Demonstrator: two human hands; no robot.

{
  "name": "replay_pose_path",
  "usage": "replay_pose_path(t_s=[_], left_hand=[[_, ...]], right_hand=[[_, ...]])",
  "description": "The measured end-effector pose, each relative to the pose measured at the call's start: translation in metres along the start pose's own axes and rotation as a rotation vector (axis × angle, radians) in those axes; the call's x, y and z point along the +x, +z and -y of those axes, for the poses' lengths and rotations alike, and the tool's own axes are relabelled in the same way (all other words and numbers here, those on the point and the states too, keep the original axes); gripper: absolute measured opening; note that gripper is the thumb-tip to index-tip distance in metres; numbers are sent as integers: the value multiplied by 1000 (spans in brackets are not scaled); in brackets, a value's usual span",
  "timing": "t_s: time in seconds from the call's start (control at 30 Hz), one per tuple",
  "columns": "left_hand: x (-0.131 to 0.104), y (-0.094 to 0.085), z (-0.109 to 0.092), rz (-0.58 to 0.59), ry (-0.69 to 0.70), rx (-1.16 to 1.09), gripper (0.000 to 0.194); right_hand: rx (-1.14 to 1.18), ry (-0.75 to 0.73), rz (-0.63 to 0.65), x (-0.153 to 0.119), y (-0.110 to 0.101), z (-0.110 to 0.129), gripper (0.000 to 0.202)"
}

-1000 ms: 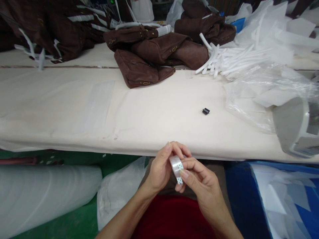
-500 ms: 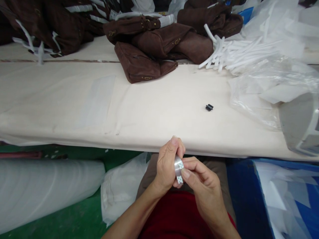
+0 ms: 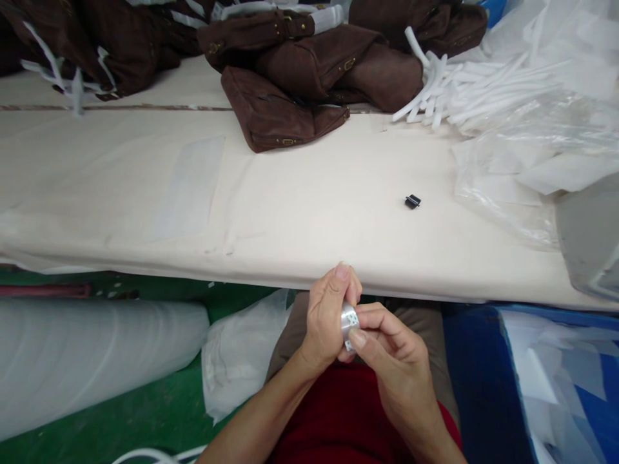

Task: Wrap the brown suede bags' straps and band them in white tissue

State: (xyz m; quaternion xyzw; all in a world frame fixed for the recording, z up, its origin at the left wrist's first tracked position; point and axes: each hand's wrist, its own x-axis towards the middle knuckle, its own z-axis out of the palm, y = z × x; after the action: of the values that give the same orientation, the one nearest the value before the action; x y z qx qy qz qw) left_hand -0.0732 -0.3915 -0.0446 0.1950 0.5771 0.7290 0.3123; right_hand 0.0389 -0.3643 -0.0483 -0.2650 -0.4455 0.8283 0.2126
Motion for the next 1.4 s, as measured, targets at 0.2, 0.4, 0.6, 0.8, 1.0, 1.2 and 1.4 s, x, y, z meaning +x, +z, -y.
replay_pose_path(t_s=[0.2,0.4,0.6,0.8,1.0,1.2,1.4], left_hand=[[-3,1,3,20,37,-47,46],[-6,-1,9,0,65,-32,45],[-8,0,12,-5,71,-1,46],[-3,-2,10,14,28,-28,47],[-1,-5,8,41,23,-46,48],[-1,-5,8,81,52,-60,47],[-1,-5,9,108,11,-47,45]], right_hand=[[35,-37,-44,-1,3,-6,4],[37,-65,-77,-1,5,-8,3],[65,-76,-103,-2,6,-11,5],[61,-36,-40,0,2,-10,6],[15,-87,6,-3,-1,-8,13],[-62,-130,-41,-5,1,-6,15],[-44,-107,-54,1,1,-6,16]])
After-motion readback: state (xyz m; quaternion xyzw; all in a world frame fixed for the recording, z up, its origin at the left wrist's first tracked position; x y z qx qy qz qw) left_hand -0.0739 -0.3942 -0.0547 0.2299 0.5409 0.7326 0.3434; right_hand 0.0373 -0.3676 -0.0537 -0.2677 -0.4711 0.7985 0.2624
